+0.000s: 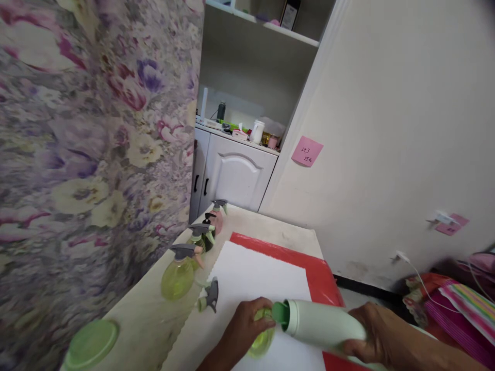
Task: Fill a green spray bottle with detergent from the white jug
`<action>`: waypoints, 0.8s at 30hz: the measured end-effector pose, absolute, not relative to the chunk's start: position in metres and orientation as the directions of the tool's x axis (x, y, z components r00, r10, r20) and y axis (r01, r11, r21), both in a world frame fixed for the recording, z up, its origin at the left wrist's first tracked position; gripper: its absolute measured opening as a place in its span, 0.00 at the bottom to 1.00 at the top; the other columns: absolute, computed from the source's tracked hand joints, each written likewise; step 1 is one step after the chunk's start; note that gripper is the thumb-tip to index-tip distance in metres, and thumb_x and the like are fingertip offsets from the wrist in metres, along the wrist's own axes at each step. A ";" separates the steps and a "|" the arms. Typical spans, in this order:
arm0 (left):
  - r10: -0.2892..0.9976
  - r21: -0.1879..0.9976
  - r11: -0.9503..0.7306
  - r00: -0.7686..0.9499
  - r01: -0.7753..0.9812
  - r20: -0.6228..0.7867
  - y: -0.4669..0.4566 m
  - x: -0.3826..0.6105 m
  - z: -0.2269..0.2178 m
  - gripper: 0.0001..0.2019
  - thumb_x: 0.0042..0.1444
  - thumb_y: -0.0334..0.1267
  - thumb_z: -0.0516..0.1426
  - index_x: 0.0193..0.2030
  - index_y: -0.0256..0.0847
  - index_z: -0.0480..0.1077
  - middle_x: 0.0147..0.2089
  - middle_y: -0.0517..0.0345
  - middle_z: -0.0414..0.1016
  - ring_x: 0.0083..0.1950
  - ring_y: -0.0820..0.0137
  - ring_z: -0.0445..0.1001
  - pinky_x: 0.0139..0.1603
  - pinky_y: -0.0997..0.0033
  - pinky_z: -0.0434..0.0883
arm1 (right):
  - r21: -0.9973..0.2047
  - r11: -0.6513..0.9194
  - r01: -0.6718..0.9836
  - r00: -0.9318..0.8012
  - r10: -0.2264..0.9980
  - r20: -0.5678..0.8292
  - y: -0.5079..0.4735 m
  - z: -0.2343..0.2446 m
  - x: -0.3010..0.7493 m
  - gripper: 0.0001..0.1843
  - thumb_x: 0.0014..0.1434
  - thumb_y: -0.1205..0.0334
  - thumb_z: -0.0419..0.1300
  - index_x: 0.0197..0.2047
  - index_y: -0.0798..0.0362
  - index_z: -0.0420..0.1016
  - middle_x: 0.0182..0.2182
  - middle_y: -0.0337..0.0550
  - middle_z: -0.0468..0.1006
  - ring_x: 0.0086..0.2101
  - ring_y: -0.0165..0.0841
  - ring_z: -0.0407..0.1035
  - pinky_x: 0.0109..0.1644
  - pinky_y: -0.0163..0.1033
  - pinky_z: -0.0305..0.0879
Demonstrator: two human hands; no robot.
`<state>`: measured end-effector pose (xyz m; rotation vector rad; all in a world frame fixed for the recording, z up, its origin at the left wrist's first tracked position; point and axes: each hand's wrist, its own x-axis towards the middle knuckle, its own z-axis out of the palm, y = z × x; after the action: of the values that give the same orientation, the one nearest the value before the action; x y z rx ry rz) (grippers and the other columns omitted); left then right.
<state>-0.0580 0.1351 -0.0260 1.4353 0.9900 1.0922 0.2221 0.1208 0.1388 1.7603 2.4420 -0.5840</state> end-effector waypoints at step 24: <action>0.964 0.989 -0.142 0.232 0.044 0.128 0.135 -0.059 -0.022 0.11 0.46 0.32 0.60 0.38 0.40 0.78 0.36 0.61 0.82 0.41 0.63 0.76 0.44 0.70 0.67 | -0.588 0.148 0.795 -0.373 0.884 -0.283 0.114 0.095 0.241 0.16 0.52 0.48 0.62 0.29 0.54 0.78 0.22 0.35 0.74 0.23 0.26 0.57 0.24 0.32 0.49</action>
<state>-0.0595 0.1351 -0.0222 1.4534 1.0114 1.1029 0.2415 0.1139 0.0945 1.8233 2.4739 -1.1205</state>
